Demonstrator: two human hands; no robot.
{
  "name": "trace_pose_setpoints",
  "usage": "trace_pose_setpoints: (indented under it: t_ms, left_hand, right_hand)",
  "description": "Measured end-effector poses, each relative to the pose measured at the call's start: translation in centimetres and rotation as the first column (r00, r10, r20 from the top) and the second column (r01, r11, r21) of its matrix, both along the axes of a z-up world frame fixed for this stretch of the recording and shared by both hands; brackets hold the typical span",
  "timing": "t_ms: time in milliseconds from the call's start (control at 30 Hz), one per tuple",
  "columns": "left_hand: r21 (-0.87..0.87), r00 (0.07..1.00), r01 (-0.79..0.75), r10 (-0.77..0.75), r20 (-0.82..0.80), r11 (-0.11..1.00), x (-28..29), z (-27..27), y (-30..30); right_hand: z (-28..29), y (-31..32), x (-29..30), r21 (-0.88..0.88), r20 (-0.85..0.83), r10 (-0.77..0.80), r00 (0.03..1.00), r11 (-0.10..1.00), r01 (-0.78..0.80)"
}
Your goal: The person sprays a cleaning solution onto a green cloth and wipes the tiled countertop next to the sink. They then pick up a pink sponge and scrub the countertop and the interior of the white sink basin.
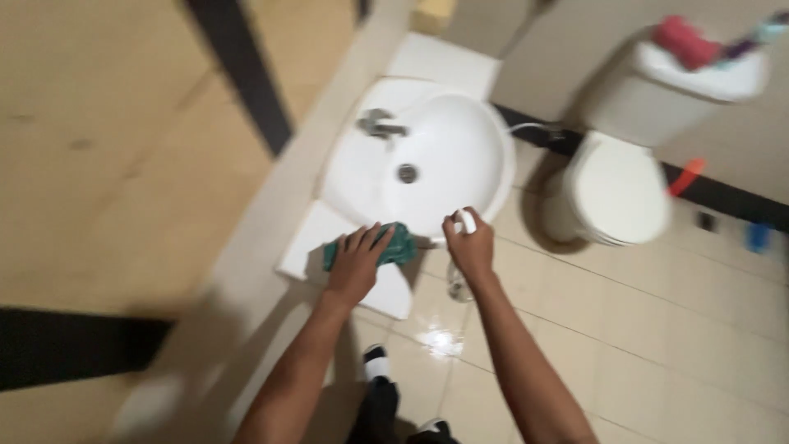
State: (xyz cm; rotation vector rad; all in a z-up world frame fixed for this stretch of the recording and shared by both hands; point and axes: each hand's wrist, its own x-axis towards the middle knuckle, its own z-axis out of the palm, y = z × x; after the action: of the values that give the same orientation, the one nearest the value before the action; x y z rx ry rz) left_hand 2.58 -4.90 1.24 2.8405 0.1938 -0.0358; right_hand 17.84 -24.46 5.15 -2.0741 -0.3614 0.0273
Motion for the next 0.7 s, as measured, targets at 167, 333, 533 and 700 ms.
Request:
trace_pose_setpoints:
  t_ms: [167, 333, 533, 700]
  left_hand:
    - [0.004, 0.974, 0.222, -0.222, -0.049, 0.975, 4.2, 0.5, -9.4]
    - [0.004, 0.929, 0.371, -0.371, 0.011, 0.929, 7.5, 2.3, -19.3]
    - [-0.001, 0.853, 0.519, -0.518, 0.067, 0.855, 9.7, 2.8, -28.3]
    - [0.032, 0.819, 0.566, -0.566, 0.095, 0.824, 11.2, 2.0, -32.3]
  right_hand:
    - [4.2, -10.6, -0.6, 0.099, -0.211, -0.183, 0.960, 0.973, 0.207]
    - [5.3, -21.8, -0.8, 0.124, -0.131, -0.322, 0.938, 0.933, 0.337]
    - [6.7, -31.0, -2.0, 0.027, -0.030, -0.446, 0.895, 0.894, 0.446]
    - [7.2, -35.1, -1.1, 0.010, 0.071, -0.431, 0.900, 0.902, 0.431]
